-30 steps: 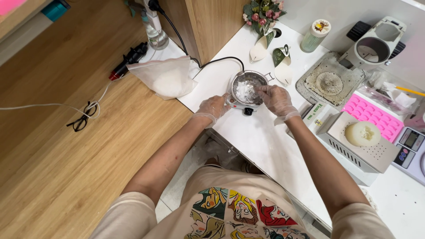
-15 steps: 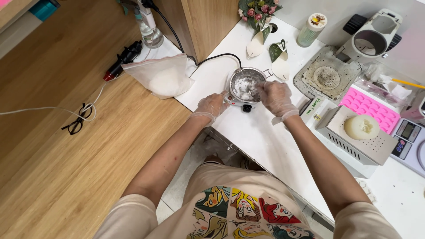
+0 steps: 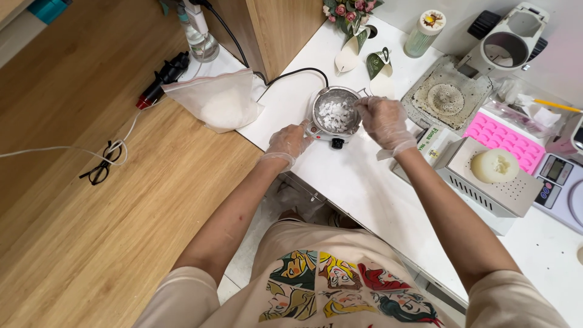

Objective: Selecting candle molds and stirring wax in a melting pot.

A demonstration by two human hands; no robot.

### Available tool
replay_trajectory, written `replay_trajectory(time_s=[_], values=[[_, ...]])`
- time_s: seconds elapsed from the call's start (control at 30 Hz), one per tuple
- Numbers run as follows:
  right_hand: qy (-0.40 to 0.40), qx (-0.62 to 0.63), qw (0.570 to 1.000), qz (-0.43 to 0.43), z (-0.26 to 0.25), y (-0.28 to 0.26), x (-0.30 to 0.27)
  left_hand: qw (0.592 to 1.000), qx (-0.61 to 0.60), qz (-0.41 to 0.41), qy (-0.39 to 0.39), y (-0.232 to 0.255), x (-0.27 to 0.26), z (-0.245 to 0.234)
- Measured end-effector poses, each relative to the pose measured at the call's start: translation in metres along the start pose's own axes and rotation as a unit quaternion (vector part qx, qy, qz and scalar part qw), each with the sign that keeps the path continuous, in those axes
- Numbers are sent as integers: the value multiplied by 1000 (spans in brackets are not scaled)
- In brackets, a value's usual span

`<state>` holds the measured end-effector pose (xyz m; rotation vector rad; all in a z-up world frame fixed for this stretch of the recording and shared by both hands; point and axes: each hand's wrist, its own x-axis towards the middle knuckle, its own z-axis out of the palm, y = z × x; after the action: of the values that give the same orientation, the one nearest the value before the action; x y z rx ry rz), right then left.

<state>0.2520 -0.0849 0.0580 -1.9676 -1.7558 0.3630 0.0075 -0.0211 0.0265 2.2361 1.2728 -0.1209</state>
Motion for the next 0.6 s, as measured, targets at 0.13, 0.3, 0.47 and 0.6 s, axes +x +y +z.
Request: replay_trajectory(time_s=[0.13, 0.3, 0.47, 0.6], values=[[13, -57, 998, 19, -1, -2, 0, 999, -17, -35, 12, 9, -9, 0], [-48, 63, 991, 103, 37, 21, -4, 999, -6, -50, 10, 11, -5, 2], [-21, 195, 976, 96, 35, -5, 0, 998, -17, -63, -10, 11, -1, 3], [-32, 109, 987, 110, 1, -16, 12, 998, -10, -62, -12, 4, 7, 10]])
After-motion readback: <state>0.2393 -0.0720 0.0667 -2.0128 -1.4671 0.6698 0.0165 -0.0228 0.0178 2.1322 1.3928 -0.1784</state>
